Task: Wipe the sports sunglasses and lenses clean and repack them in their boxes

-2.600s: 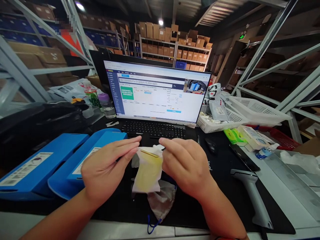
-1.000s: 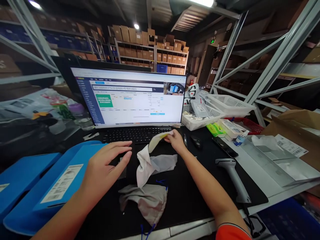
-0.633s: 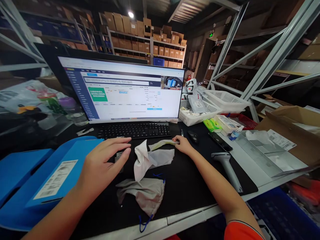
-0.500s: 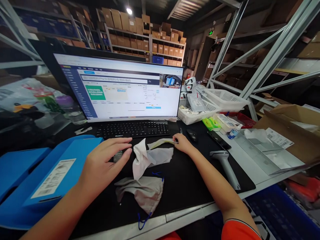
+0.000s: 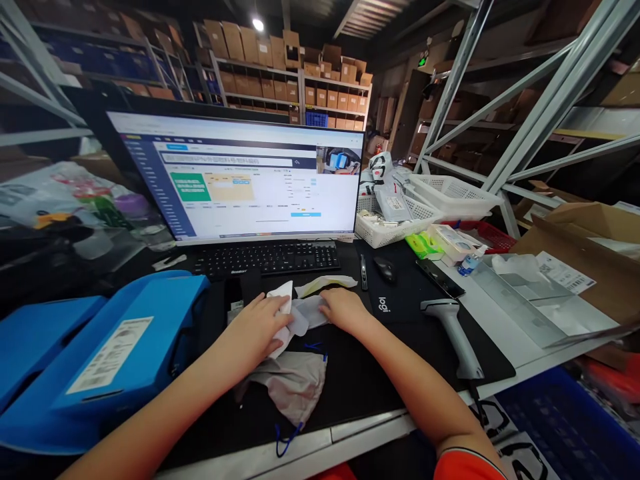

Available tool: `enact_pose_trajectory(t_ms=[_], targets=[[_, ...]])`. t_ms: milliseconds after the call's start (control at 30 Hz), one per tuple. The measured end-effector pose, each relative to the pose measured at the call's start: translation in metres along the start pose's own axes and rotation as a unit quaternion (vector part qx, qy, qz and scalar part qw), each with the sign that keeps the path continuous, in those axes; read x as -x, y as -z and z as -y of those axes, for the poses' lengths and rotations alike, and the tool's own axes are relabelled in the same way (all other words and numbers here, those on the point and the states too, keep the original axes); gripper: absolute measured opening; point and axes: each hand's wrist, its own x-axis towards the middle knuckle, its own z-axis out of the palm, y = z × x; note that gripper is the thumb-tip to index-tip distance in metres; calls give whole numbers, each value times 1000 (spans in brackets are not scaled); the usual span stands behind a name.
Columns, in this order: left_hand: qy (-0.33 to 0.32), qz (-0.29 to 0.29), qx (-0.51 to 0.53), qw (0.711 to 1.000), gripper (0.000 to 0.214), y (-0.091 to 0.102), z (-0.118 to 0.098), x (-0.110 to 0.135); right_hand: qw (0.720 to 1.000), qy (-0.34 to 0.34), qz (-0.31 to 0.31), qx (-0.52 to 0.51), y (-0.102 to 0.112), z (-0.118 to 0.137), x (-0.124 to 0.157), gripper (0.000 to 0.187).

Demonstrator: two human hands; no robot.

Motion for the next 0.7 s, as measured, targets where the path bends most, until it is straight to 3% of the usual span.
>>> enact_pose_trajectory(t_ms=[100,200,333,400,467,533,600,700], targets=[[5,-1,21,1000,26,0,1,0,998,-28,-34,35,7,-5,6,20],[14,-12,34,999,13,2,1,0,992,-41,-98,68,30,-12,17,21],[21,-33,59,997,10,2,4,-2,963,-5,-251,96,68,-16,30,30],[32,-51,83,995,24,4,9,-2,931,80,-345,86,84,-14,30,31],[68,-95,138,984,54,8,15,1,895,181,-401,71,94,-8,27,31],[104,-159,220,957,93,15,20,6,870,256,-415,71,99,4,21,37],[103,-215,301,923,117,22,23,13,851,314,-412,84,96,21,15,43],[86,-258,361,892,110,32,20,21,835,393,-374,95,84,53,4,44]])
